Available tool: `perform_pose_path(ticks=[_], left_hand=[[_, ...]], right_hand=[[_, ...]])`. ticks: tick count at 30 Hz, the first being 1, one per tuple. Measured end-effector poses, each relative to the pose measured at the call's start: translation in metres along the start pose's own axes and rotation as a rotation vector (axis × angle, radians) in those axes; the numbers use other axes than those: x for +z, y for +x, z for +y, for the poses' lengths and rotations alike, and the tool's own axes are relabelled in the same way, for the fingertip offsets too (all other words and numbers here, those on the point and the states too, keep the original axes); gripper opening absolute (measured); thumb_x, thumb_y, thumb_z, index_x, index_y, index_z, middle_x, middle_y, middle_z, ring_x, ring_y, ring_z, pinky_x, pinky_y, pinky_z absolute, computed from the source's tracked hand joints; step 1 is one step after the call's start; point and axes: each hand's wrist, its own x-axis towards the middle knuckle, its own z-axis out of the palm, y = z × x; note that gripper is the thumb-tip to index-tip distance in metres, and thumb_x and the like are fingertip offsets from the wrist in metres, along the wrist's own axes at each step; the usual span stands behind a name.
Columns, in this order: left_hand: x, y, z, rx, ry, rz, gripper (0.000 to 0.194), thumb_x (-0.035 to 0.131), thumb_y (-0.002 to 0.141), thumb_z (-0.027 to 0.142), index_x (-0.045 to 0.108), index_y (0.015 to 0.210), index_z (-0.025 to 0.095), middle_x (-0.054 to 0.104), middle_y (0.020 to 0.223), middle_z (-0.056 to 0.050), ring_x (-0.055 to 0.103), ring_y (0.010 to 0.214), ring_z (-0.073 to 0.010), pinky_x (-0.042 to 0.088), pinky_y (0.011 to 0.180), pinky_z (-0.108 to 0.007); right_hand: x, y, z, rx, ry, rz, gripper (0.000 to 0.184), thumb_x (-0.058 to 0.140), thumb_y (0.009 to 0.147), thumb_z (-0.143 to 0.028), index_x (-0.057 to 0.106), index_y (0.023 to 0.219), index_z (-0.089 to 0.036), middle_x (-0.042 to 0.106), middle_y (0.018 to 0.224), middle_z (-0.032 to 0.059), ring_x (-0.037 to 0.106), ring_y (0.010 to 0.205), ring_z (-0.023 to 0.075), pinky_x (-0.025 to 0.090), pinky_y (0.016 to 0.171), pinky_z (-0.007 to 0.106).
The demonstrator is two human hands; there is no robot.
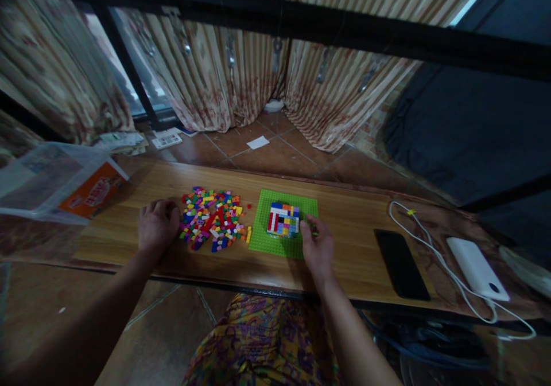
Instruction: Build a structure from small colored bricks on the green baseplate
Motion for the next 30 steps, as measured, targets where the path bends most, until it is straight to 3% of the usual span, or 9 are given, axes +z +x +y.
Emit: perform_pose_path(ticks=[8, 21, 30], left_hand=[[-0.001, -0.001, 0.0, -0.003, -0.001, 0.002, 0.034, 0.044, 0.084, 0.032, 0.063, 0.105, 0.014, 0.063, 0.11, -0.016, 0.053, 0.102, -0.0318, 0.041, 0.09, -0.045], [-0.001, -0.001, 0.001, 0.002, -0.014, 0.008, 0.031, 0.045, 0.083, 0.032, 0.063, 0.103, 0.015, 0.064, 0.108, -0.014, 0.054, 0.101, -0.0311, 0.04, 0.091, -0.044], [0.001, -0.002, -0.001, 0.002, 0.006, 0.015, 0.034, 0.044, 0.085, 0.031, 0.063, 0.105, 0.014, 0.063, 0.109, -0.016, 0.054, 0.101, -0.0318, 0.041, 0.089, -0.045]], right_hand=[[0.023, 0.0, 0.008, 0.06, 0.031, -0.029, 0.052, 0.061, 0.079, -0.053, 0.063, 0.114, -0.015, 0.069, 0.109, 0.0142, 0.065, 0.096, 0.0256, 0.049, 0.087, 0.043], [0.027, -0.006, 0.007, 0.001, 0.131, -0.013, 0.041, 0.062, 0.081, -0.046, 0.066, 0.107, -0.015, 0.072, 0.102, 0.0127, 0.067, 0.088, 0.022, 0.052, 0.082, 0.04], [0.022, -0.006, 0.004, 0.041, 0.164, -0.039, 0.044, 0.061, 0.08, -0.051, 0.067, 0.105, -0.015, 0.072, 0.1, 0.0117, 0.066, 0.089, 0.0229, 0.05, 0.082, 0.039]])
